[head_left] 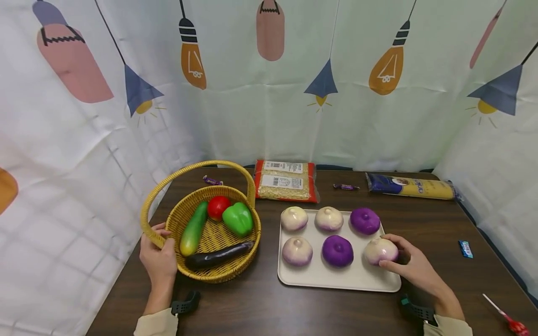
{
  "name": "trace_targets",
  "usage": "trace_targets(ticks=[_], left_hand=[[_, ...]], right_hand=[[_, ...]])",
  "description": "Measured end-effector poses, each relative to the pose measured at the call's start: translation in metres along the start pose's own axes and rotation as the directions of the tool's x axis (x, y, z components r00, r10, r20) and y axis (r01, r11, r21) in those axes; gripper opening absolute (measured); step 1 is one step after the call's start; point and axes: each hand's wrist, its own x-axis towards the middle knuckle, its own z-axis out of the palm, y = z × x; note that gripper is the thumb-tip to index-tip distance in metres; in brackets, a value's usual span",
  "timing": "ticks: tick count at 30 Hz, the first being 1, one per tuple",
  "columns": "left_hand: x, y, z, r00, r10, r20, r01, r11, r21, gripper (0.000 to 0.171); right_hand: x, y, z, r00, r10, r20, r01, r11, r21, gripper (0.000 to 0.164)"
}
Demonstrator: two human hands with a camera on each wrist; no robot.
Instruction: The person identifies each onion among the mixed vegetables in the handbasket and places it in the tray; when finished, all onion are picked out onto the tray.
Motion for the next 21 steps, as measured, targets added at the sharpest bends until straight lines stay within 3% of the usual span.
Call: trace_targets(ticks=[5,17,21], left_hand=[[0.0,0.0,0.0,1.0,0.005,0.003,-0.005,1.0,0.0,0.013],[0.001,-0.004,0.004,1.0,0.018,0.001,-0.018,1.0,-0.015,0.012],[0.001,-0.011,0.006,1.0,0.012,-0.007,-0.012,1.0,0.002,0.012]], right_hand=[[0.001,0.001,0.001,0.999,0.014,0.041,-0.013,1.0,-0.013,0.063],[0.002,0.01,0.001,0.992,-0.008,0.127,0.0,0.998,0.061,0.076],[0.0,0.009,-0.005,0.992,-0.034,0.124,0.018,0.992,0.126,0.066]])
